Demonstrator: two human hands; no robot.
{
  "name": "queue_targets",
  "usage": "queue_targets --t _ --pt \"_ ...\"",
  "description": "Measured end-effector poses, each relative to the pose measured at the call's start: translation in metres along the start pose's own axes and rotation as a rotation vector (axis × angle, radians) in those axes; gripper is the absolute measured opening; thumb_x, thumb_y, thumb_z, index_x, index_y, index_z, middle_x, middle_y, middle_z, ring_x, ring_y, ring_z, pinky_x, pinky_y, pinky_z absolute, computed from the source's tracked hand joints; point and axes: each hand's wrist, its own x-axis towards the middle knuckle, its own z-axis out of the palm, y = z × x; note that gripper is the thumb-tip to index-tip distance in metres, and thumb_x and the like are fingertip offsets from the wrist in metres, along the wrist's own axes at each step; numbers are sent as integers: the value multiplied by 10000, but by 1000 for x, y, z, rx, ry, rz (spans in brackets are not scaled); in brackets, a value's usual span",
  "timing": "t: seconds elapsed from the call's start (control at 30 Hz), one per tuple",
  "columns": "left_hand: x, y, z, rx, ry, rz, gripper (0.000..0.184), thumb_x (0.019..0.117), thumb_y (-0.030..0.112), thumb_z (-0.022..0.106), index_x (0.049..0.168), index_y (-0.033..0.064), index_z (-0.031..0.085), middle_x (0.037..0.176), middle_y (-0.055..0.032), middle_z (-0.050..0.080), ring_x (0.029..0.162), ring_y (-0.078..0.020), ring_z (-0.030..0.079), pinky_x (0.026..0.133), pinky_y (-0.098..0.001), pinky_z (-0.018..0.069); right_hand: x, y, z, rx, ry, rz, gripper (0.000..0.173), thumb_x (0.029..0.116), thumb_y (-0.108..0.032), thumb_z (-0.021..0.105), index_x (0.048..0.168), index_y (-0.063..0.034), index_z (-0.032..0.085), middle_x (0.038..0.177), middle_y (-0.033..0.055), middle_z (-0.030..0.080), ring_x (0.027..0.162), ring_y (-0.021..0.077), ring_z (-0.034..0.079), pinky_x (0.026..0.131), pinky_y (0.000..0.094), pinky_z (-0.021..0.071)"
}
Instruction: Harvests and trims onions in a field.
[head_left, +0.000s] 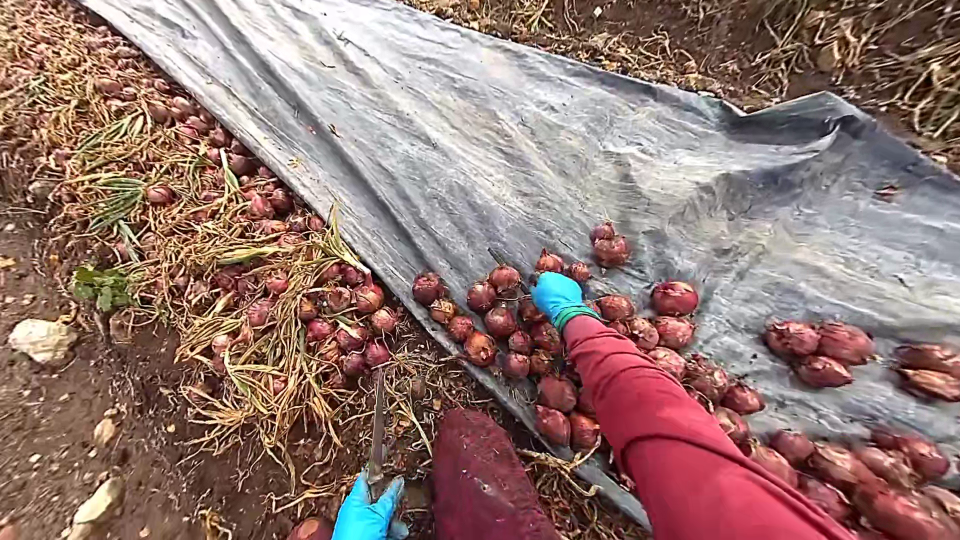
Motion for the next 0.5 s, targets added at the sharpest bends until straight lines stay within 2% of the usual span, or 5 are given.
queue_targets --t 0.1,0.17,0.23,0.4,0.5 --pt "-3 19 0 -36 -38 -6 535 1096 327 525 1556 106 367 1107 -120 763 687 -243 739 588 -385 628 22 -10 26 -88 -47 28 264 880 -282 679 859 -20 700 955 237 712 915 448 695 692 673 519" --pt "-2 41 1 -69 -110 16 541 1118 296 462 1620 166 308 1136 -104 757 715 -244 740 590 -384 629 36 -16 32 -90 -33 116 380 849 -398 737 856 -19 707 949 254 709 919 464 689 723 693 507" --pt "1 53 1 -156 -209 73 510 1115 245 468 1611 191 362 1122 -120 758 706 -260 736 568 -384 628 43 -19 42 -141 -35 193 447 807 -453 762 876 -14 714 970 268 705 950 472 682 777 702 499" --pt "11 74 -9 -400 -424 269 462 1114 218 441 1553 74 426 1204 -231 710 771 -328 742 636 -421 643 44 -37 68 -267 19 233 363 790 -351 735 901 -6 712 996 254 705 976 460 674 824 687 491" --pt "8 80 -20 -464 -440 296 447 1118 239 430 1527 60 459 1189 -248 703 775 -330 741 615 -412 640 41 -29 64 -255 21 210 358 795 -348 743 891 -5 711 984 264 700 974 481 666 824 705 477"
